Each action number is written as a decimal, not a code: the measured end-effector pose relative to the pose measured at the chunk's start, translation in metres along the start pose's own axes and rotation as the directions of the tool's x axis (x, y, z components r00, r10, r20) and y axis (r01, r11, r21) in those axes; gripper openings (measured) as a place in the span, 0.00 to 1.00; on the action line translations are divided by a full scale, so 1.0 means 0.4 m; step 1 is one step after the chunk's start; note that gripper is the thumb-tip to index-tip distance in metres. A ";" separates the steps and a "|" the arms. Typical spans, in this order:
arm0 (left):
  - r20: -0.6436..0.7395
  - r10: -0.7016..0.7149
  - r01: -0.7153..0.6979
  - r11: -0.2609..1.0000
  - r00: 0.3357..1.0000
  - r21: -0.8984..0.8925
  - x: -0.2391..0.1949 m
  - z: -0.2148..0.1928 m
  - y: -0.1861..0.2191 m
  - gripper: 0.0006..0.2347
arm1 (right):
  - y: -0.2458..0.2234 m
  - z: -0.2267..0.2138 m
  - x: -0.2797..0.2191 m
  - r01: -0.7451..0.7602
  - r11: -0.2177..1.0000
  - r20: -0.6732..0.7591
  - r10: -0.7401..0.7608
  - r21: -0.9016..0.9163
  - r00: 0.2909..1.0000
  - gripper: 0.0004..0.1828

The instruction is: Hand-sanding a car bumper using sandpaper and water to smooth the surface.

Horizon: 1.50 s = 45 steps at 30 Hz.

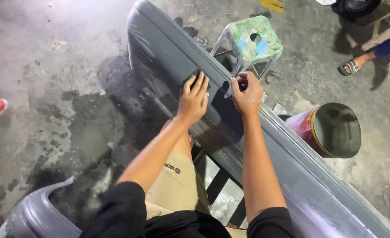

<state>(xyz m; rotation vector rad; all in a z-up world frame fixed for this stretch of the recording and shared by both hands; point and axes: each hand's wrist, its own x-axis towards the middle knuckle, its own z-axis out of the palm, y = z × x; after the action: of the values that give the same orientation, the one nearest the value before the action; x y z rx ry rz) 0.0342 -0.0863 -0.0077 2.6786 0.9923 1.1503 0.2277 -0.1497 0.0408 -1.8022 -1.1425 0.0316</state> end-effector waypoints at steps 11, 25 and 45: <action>0.041 0.031 -0.031 0.999 0.999 -0.016 0.005 -0.011 -0.041 0.22 | 0.045 -0.126 -0.016 -0.130 0.973 0.174 0.164 -0.189 0.971 0.15; 0.056 -0.244 0.244 0.970 0.968 0.010 -0.010 -0.001 0.172 0.25 | 0.156 -0.155 -0.035 -0.270 0.920 -0.019 0.287 0.285 0.958 0.11; 0.253 -0.057 0.065 0.998 0.966 -0.024 -0.089 -0.029 0.258 0.28 | 0.148 -0.357 -0.187 -0.021 0.877 0.039 0.045 -0.479 0.998 0.11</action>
<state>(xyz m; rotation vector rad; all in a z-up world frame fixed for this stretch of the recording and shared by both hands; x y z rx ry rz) 0.0635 -0.1911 0.0086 2.6622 0.9950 0.7807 0.2936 -0.3081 0.0415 -2.2686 -1.2283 -0.2069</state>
